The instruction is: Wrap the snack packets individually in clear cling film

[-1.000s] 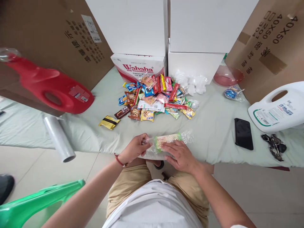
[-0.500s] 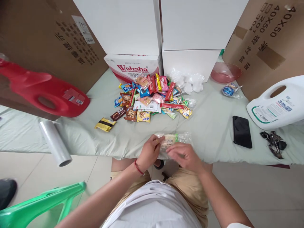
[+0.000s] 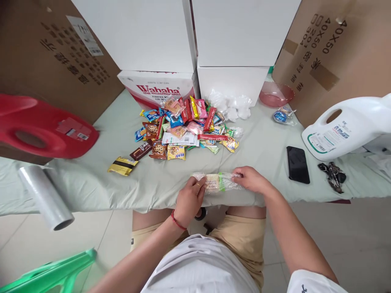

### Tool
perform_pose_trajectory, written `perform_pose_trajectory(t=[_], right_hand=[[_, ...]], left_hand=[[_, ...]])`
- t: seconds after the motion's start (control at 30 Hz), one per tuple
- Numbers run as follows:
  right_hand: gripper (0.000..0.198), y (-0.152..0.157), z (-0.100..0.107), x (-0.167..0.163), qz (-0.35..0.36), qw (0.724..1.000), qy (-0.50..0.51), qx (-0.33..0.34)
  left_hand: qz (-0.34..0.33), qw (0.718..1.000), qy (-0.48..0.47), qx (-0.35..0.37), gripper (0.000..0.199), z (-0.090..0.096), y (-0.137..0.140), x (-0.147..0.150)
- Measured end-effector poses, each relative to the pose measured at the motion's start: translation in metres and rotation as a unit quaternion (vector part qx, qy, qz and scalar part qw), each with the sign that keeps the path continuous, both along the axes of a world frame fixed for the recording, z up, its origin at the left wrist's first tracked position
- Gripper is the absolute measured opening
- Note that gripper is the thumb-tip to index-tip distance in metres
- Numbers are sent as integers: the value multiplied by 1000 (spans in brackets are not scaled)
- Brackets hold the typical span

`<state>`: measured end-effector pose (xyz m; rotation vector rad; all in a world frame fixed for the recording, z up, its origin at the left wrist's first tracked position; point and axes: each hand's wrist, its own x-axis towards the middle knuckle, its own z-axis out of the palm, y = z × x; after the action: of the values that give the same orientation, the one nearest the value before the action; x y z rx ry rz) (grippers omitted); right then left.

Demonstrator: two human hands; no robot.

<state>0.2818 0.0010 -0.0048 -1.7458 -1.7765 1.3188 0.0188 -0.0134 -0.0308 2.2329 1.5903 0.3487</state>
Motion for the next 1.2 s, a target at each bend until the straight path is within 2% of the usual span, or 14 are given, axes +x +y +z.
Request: perform_pose_trajectory(t=[0.13, 0.2, 0.27, 0.37, 0.43, 0.53, 0.67, 0.8, 0.93, 1.03, 1.2], right_hand=[[45, -11, -3, 11, -123, 989, 75, 24], [50, -11, -8, 2, -202, 975, 86, 33], [52, -11, -15, -12, -249, 966, 53, 42], [45, -15, -24, -27, -243, 969, 1, 41], [38, -20, -27, -29, -247, 968, 38, 14], [37, -26, -23, -29, -290, 948, 128, -15], [44, -25, -11, -40, -326, 930, 173, -4], [38, -18, -4, -72, -321, 934, 140, 70], [16, -12, -8, -116, -227, 954, -28, 193], [23, -15, -17, -139, -160, 938, -148, 268], [37, -35, -29, -146, -111, 931, -162, 308]], left_hand=[[-14, 999, 41, -25, 39, 9, 2, 1], [-27, 996, 75, -27, 41, 14, 3, 0], [-36, 994, 101, -18, 42, 18, 3, -1], [-53, 993, 98, 29, 40, 19, 2, -3], [-49, 993, 83, 71, 37, 16, 2, -5], [-27, 992, 39, 114, 33, 8, 5, -10], [-50, 993, -12, 111, 33, -3, 9, -15], [-47, 995, -10, 91, 35, -5, 9, -15], [-30, 996, 10, 79, 36, -1, 7, -11], [-7, 997, 7, 74, 34, -1, 6, -8], [36, 995, -65, 60, 34, -13, 7, -6]])
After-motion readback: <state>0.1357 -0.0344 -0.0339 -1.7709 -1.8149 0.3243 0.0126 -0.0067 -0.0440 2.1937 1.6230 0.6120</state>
